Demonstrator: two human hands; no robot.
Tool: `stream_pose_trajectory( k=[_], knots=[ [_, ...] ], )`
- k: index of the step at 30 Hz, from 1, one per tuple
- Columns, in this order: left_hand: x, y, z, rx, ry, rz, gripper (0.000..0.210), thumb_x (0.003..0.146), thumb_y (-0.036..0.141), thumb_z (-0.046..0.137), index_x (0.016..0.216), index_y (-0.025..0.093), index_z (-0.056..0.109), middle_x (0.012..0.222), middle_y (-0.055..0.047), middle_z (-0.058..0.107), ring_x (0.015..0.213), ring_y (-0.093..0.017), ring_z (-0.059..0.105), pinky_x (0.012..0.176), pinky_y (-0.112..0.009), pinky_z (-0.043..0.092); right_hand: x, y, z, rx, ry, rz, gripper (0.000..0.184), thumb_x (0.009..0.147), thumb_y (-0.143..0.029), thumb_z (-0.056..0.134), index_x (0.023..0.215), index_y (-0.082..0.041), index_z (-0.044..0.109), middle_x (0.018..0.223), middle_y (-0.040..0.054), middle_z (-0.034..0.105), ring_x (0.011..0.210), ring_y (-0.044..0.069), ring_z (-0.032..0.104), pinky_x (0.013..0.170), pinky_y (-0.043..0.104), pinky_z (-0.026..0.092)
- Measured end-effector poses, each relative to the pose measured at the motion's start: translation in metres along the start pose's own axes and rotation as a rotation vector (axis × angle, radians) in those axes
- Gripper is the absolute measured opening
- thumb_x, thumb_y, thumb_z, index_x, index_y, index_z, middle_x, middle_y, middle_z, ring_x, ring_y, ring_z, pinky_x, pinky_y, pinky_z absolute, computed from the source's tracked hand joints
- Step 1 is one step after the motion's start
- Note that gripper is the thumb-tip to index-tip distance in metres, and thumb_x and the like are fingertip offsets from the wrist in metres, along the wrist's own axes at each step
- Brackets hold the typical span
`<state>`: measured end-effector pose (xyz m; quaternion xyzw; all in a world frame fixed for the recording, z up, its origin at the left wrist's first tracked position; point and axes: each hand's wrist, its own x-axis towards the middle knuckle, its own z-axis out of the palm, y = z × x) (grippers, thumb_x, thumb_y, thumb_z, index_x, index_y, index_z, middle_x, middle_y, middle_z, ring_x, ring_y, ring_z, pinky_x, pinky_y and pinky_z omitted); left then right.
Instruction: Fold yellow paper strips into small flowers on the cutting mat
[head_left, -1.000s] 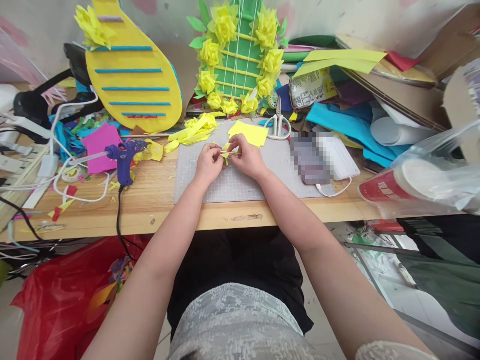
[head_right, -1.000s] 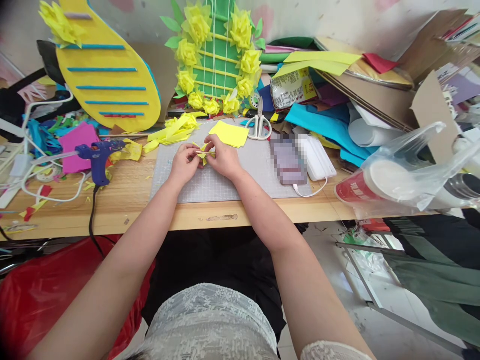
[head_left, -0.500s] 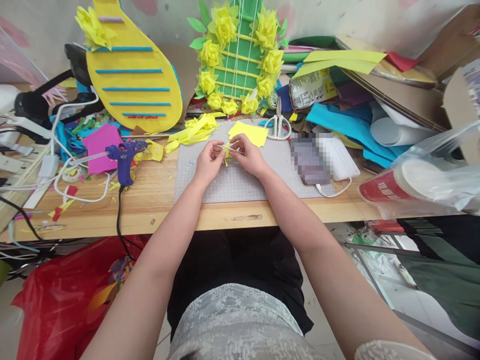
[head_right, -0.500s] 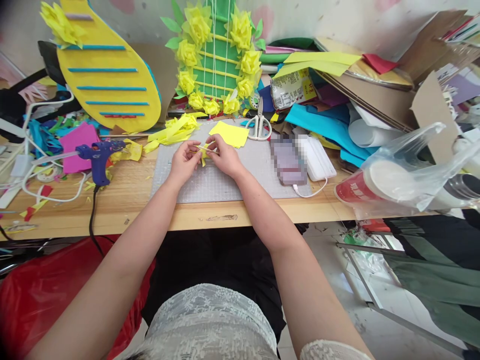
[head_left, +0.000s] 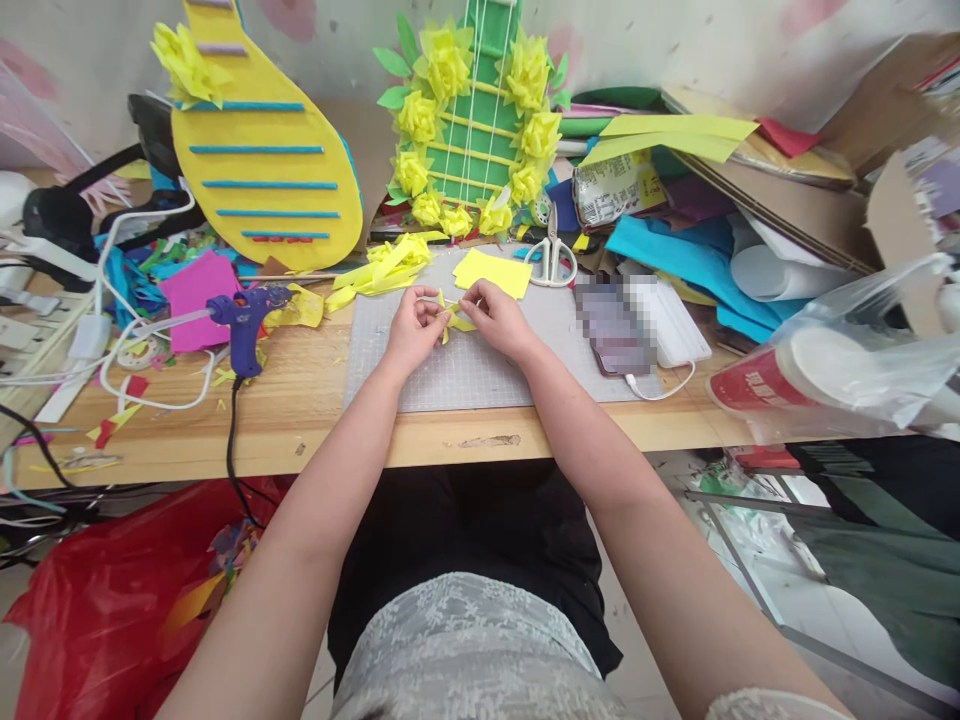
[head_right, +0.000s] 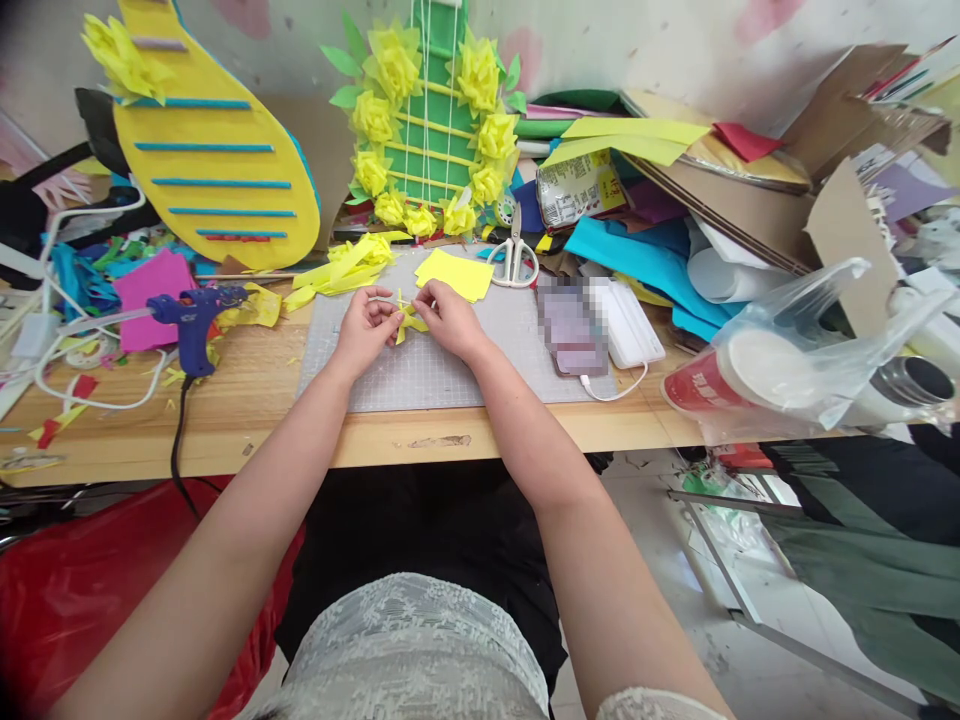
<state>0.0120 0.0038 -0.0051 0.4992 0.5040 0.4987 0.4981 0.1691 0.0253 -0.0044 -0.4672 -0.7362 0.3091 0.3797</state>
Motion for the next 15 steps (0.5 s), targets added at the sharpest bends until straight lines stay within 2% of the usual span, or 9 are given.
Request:
stream_pose_trajectory(
  k=[5, 11, 15],
  knots=[
    [0.0, -0.001, -0.001, -0.007, 0.001, 0.024, 0.036, 0.072, 0.013, 0.07, 0.094, 0.022, 0.042, 0.068, 0.009, 0.056, 0.054, -0.006, 0.058, 0.041, -0.013, 0.04, -0.003, -0.008, 0.001, -0.063, -0.045, -0.019, 0.012, 0.084, -0.029, 0.048, 0.076, -0.021, 0.045, 0.081, 0.0023, 0.057, 0.074, 0.013, 0.049, 0.072, 0.029, 0.041],
    [0.004, -0.012, -0.002, 0.052, -0.031, 0.086, 0.032, 0.073, 0.018, 0.069, 0.093, 0.022, 0.045, 0.072, 0.007, 0.056, 0.056, -0.007, 0.056, 0.039, -0.014, 0.035, -0.003, -0.011, 0.005, -0.116, -0.032, 0.018, 0.02, 0.083, -0.036, 0.056, 0.072, -0.02, 0.047, 0.076, 0.0009, 0.057, 0.071, 0.013, 0.048, 0.069, 0.027, 0.037],
    [0.002, -0.015, -0.004, 0.245, 0.025, 0.252, 0.028, 0.072, 0.016, 0.068, 0.091, 0.022, 0.049, 0.082, 0.004, 0.057, 0.061, -0.006, 0.053, 0.054, -0.019, 0.044, -0.001, -0.008, 0.005, -0.138, -0.021, 0.065, 0.02, 0.082, -0.033, 0.055, 0.069, -0.02, 0.046, 0.071, -0.0004, 0.056, 0.066, 0.012, 0.046, 0.065, 0.027, 0.033]
  ],
)
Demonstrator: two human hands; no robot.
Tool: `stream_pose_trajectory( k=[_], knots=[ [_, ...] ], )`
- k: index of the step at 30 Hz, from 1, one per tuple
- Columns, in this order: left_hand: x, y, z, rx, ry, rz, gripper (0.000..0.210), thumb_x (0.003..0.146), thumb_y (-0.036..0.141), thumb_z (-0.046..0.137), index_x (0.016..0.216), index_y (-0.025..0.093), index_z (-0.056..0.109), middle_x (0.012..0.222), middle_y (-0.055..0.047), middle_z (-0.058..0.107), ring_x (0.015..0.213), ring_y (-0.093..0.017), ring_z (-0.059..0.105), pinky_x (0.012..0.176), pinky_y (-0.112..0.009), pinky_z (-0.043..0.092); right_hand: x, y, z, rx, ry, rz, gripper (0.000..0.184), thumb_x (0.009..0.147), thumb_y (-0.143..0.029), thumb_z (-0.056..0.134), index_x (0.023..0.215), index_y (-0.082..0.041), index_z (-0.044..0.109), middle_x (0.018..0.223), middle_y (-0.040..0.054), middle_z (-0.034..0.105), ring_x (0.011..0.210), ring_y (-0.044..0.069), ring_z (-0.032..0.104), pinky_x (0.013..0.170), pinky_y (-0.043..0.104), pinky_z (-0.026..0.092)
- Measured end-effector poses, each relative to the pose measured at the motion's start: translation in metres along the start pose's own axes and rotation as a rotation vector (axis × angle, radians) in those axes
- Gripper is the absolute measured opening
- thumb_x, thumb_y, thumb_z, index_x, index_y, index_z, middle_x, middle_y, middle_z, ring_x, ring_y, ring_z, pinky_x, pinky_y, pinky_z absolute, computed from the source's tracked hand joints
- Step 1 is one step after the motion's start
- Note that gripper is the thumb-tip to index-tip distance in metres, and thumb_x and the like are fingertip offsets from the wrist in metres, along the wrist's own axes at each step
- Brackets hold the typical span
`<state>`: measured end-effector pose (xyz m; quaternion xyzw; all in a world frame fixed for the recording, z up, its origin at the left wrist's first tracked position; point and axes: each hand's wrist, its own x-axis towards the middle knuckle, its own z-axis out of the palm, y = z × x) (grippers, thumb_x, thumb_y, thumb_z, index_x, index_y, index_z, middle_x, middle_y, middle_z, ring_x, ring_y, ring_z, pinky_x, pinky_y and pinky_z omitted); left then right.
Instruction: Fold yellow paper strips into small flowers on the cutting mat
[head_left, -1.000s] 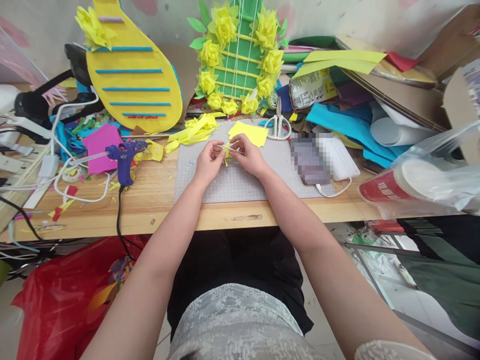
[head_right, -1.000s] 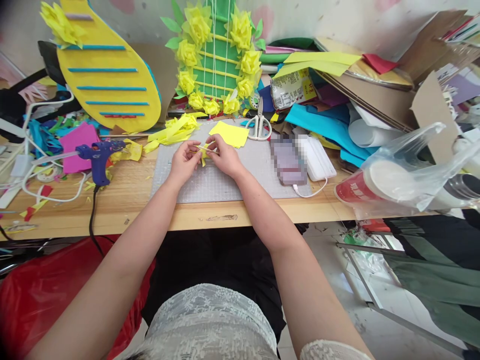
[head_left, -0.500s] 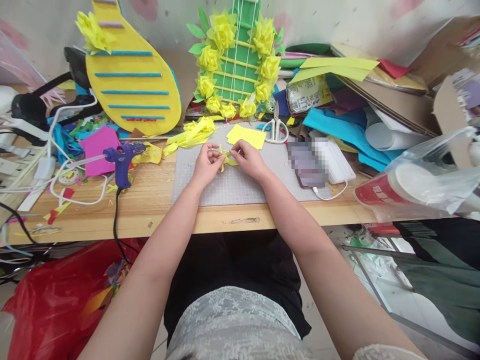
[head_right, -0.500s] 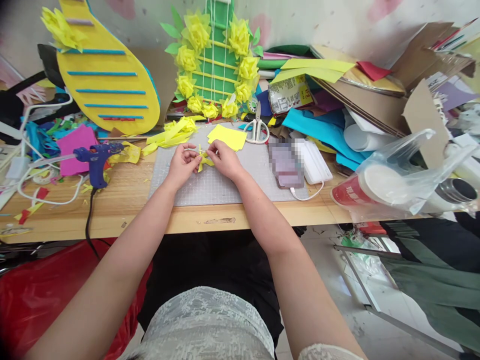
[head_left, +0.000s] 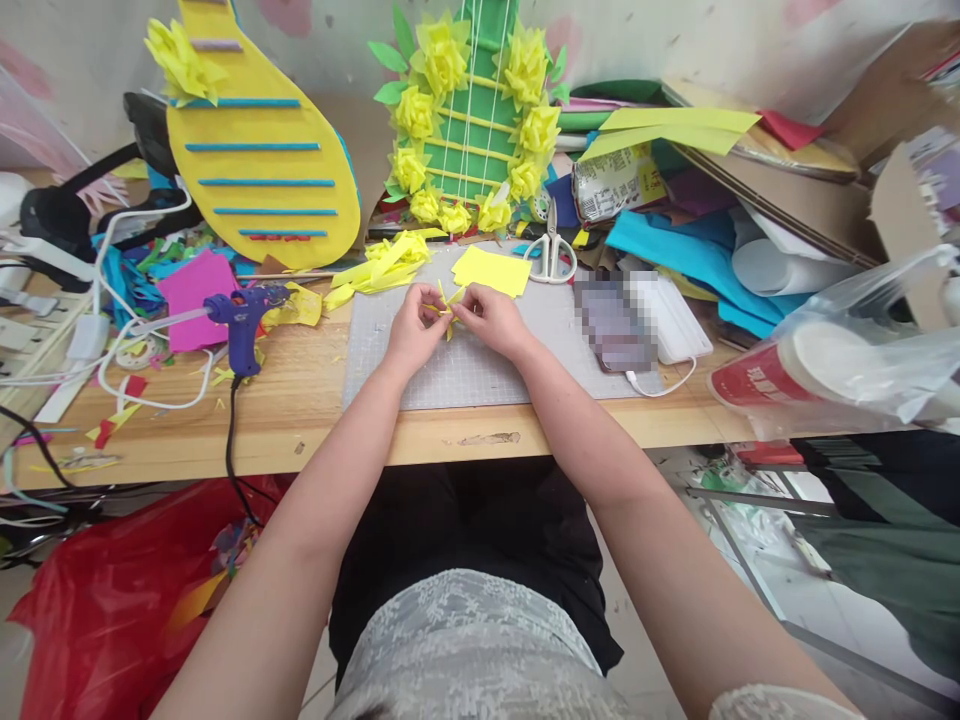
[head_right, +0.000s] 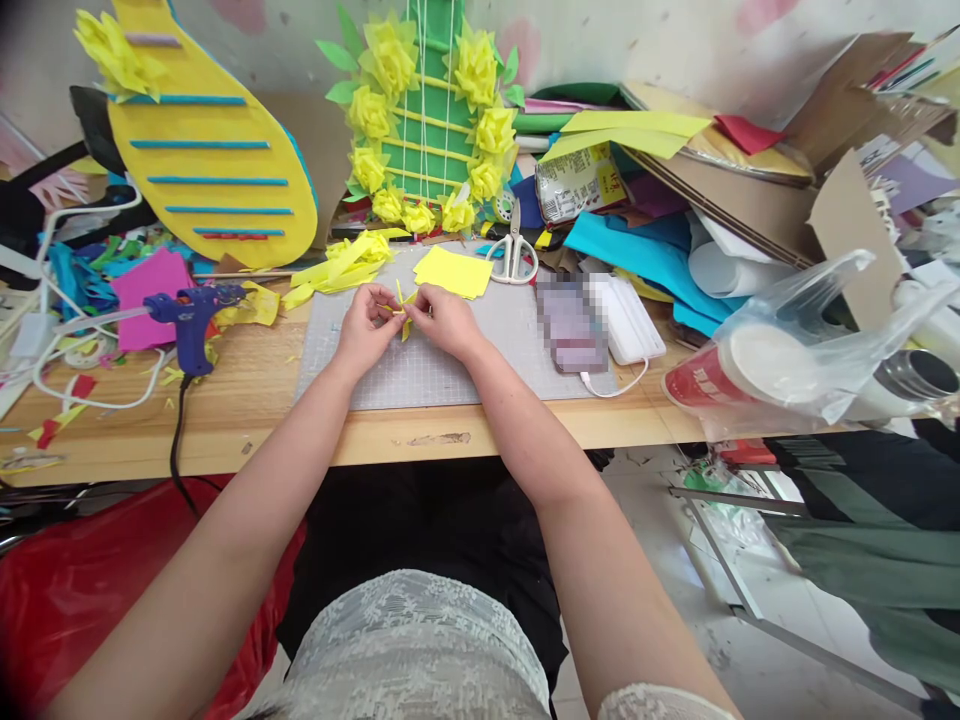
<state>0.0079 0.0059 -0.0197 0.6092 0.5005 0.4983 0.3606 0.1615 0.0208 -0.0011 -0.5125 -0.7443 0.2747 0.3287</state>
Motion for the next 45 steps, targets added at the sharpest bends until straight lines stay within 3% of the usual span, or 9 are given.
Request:
stream_pose_trajectory(
  k=[5, 10, 16, 21, 31, 39, 45],
  knots=[
    [-0.005, 0.012, -0.004, 0.345, 0.063, 0.18, 0.013, 0.073, 0.014, 0.067, 0.083, 0.02, 0.06, 0.092, -0.002, 0.057, 0.072, -0.011, 0.053, 0.066, -0.024, 0.046, 0.002, -0.002, -0.001, 0.001, 0.006, 0.017, 0.022, 0.08, -0.031, 0.055, 0.064, -0.021, 0.043, 0.066, -0.0011, 0.054, 0.063, 0.012, 0.043, 0.062, 0.027, 0.031],
    [-0.005, 0.015, -0.007, 0.435, 0.026, 0.203, 0.005, 0.08, 0.018, 0.063, 0.082, 0.021, 0.067, 0.093, -0.004, 0.058, 0.088, -0.015, 0.058, 0.07, -0.024, 0.046, 0.002, -0.004, -0.001, -0.04, 0.011, -0.055, 0.02, 0.082, -0.028, 0.05, 0.066, -0.022, 0.042, 0.066, -0.0003, 0.053, 0.065, 0.013, 0.044, 0.064, 0.027, 0.033],
    [-0.005, 0.017, -0.01, 0.565, -0.034, 0.166, 0.005, 0.083, 0.019, 0.062, 0.085, 0.02, 0.066, 0.098, -0.006, 0.061, 0.089, -0.017, 0.06, 0.072, -0.027, 0.045, -0.001, -0.005, -0.004, -0.06, 0.013, -0.149, 0.011, 0.085, -0.025, 0.045, 0.075, -0.021, 0.047, 0.08, 0.0035, 0.057, 0.073, 0.015, 0.048, 0.071, 0.029, 0.037],
    [-0.008, 0.022, -0.011, 0.67, -0.048, 0.18, 0.007, 0.085, 0.021, 0.059, 0.088, 0.02, 0.066, 0.1, -0.008, 0.062, 0.097, -0.02, 0.06, 0.072, -0.028, 0.044, -0.006, -0.007, -0.008, -0.089, 0.012, -0.124, 0.008, 0.084, -0.024, 0.048, 0.087, -0.019, 0.054, 0.094, 0.0048, 0.059, 0.069, 0.013, 0.048, 0.069, 0.029, 0.039],
    [-0.007, 0.019, -0.014, 0.758, -0.017, 0.211, 0.015, 0.088, 0.023, 0.054, 0.086, 0.019, 0.069, 0.097, -0.008, 0.064, 0.094, -0.021, 0.058, 0.074, -0.029, 0.045, -0.002, 0.002, 0.0, 0.047, -0.016, -0.16, 0.001, 0.083, -0.022, 0.051, 0.085, -0.022, 0.052, 0.091, 0.005, 0.056, 0.085, 0.018, 0.052, 0.078, 0.032, 0.045],
    [-0.008, 0.01, -0.017, 0.701, -0.01, 0.262, 0.013, 0.084, 0.027, 0.061, 0.09, 0.02, 0.07, 0.096, -0.006, 0.063, 0.092, -0.02, 0.057, 0.078, -0.029, 0.046, -0.001, 0.004, 0.003, 0.043, -0.005, -0.126, 0.004, 0.083, -0.023, 0.05, 0.08, -0.021, 0.052, 0.089, 0.0052, 0.058, 0.085, 0.018, 0.052, 0.08, 0.033, 0.043],
    [-0.006, 0.008, -0.018, 0.652, 0.02, 0.246, 0.009, 0.084, 0.025, 0.062, 0.083, 0.022, 0.071, 0.09, -0.005, 0.062, 0.091, -0.021, 0.056, 0.08, -0.032, 0.044, -0.001, 0.002, 0.002, 0.098, -0.031, -0.148, 0.004, 0.083, -0.023, 0.05, 0.08, -0.021, 0.051, 0.085, 0.0038, 0.059, 0.081, 0.017, 0.052, 0.079, 0.033, 0.044]
  ],
)
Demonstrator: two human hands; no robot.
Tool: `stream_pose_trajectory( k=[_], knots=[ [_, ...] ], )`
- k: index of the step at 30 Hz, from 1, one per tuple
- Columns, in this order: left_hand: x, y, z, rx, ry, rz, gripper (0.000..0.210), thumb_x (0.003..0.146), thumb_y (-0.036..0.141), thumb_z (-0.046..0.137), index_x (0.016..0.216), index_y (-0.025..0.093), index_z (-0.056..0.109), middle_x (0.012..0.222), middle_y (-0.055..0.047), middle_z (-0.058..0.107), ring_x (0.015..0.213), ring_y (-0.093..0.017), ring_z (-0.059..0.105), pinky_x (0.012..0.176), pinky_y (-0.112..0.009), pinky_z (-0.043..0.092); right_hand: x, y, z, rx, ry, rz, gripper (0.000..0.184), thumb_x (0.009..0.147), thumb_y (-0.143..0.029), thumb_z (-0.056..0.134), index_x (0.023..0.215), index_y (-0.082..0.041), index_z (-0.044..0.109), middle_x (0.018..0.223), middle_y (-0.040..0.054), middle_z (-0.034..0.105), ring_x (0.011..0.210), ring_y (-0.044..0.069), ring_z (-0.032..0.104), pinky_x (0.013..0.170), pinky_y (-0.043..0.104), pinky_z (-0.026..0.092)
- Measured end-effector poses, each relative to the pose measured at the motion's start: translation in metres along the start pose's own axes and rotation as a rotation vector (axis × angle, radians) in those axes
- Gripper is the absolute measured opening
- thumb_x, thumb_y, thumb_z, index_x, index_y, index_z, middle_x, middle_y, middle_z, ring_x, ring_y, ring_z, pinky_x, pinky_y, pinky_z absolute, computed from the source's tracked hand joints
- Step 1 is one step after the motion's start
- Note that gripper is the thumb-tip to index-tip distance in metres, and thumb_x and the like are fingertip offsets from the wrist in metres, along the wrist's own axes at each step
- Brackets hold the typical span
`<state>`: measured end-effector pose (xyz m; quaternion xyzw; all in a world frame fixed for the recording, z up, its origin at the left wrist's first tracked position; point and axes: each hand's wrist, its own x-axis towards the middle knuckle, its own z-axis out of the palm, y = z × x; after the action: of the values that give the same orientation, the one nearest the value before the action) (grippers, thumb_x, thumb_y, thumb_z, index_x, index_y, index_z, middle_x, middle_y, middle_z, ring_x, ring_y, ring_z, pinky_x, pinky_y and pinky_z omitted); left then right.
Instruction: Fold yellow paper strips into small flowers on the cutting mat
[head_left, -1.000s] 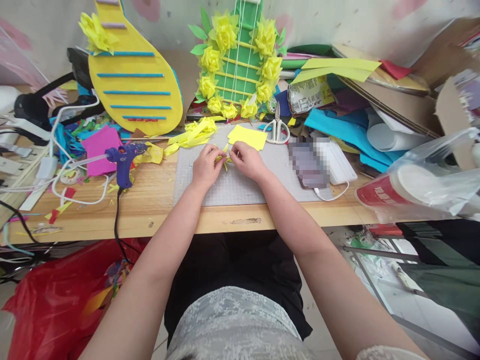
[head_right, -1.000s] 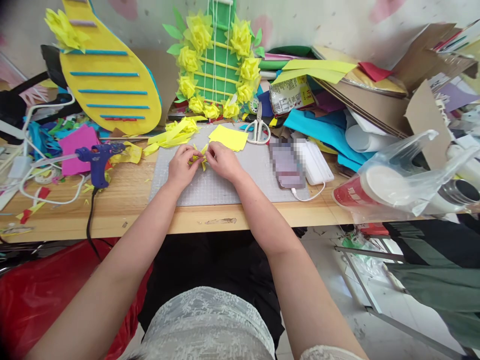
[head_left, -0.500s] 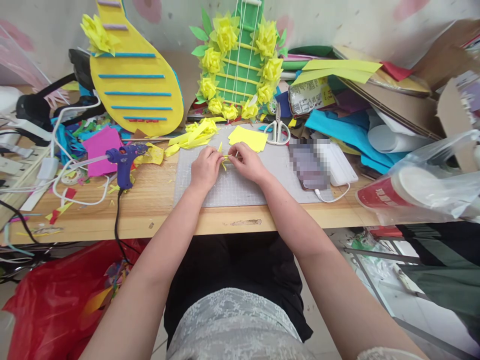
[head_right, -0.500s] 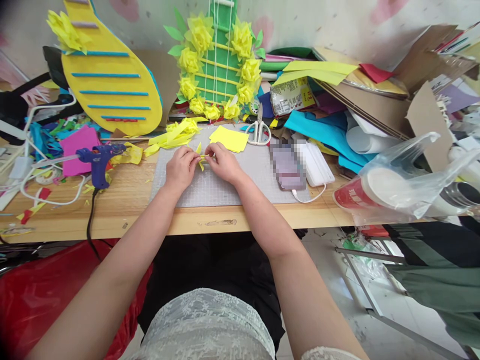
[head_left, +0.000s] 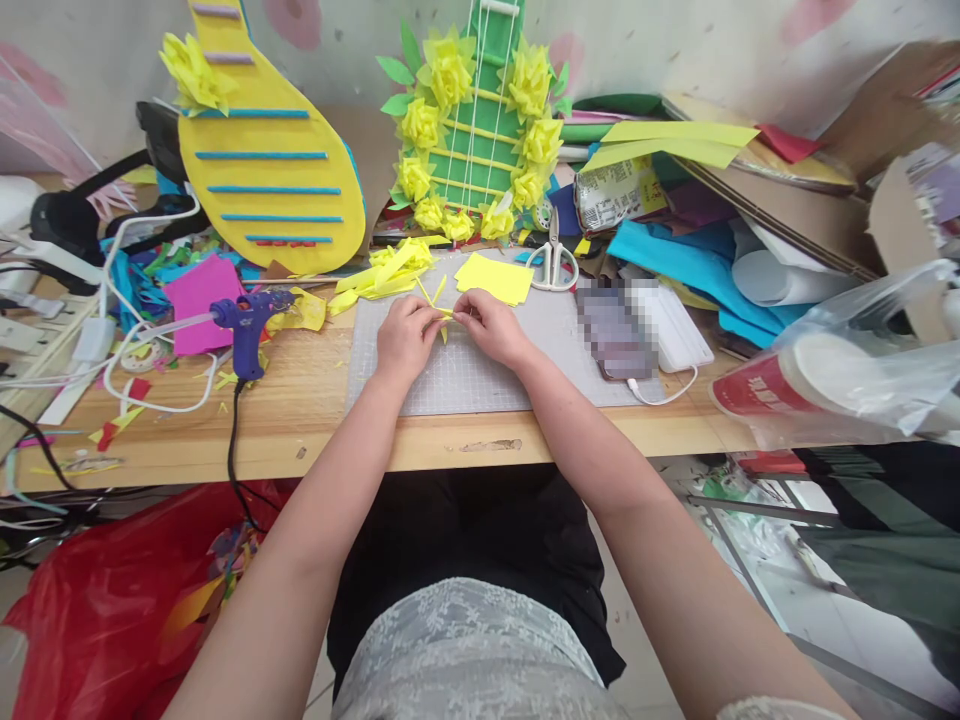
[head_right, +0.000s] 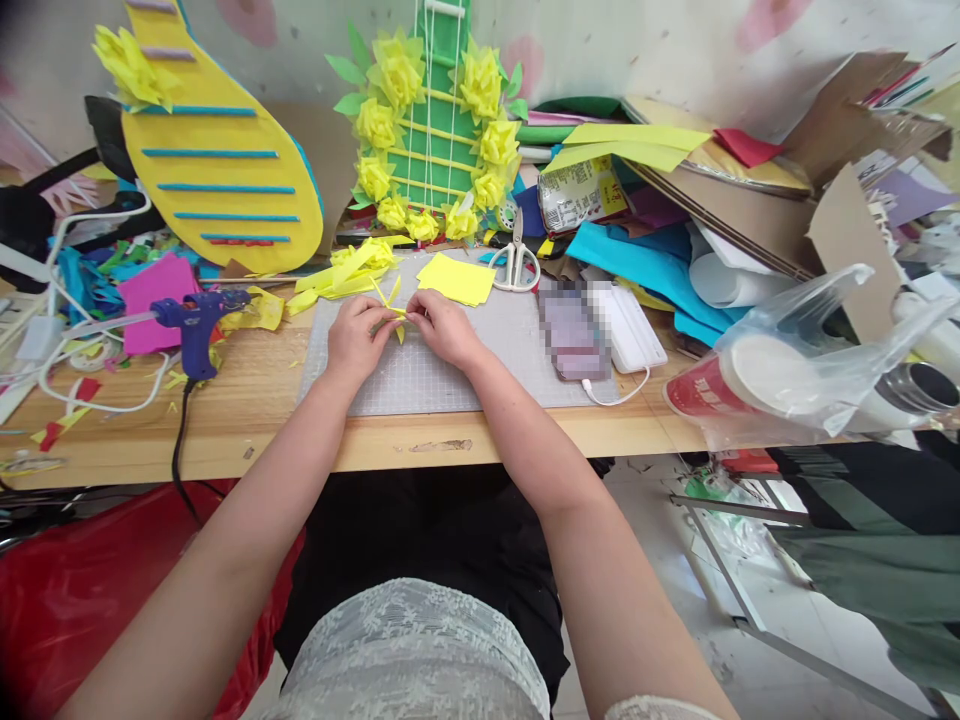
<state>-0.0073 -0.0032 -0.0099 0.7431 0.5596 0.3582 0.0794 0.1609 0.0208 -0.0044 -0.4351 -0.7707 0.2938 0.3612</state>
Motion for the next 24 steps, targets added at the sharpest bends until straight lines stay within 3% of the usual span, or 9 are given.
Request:
stream_pose_trajectory(
  k=[13, 24],
  knots=[
    [0.0012, 0.0011, -0.0032, 0.028, 0.028, 0.046, 0.004, 0.083, 0.023, 0.063, 0.083, 0.023, 0.067, 0.091, -0.005, 0.063, 0.093, -0.022, 0.054, 0.081, -0.033, 0.043, -0.0008, -0.0046, 0.0016, -0.014, -0.029, -0.018, 0.004, 0.086, -0.025, 0.048, 0.084, -0.022, 0.049, 0.087, 0.0042, 0.061, 0.078, 0.017, 0.053, 0.078, 0.034, 0.045],
    [0.0036, 0.002, -0.0045, 0.136, 0.125, 0.08, 0.012, 0.084, 0.034, 0.064, 0.078, 0.024, 0.069, 0.085, -0.006, 0.058, 0.085, -0.023, 0.048, 0.077, -0.038, 0.039, -0.0016, -0.0002, -0.0048, -0.012, 0.025, -0.005, 0.006, 0.083, -0.023, 0.055, 0.079, -0.02, 0.052, 0.088, 0.0046, 0.053, 0.082, 0.016, 0.051, 0.075, 0.029, 0.043]
  ],
)
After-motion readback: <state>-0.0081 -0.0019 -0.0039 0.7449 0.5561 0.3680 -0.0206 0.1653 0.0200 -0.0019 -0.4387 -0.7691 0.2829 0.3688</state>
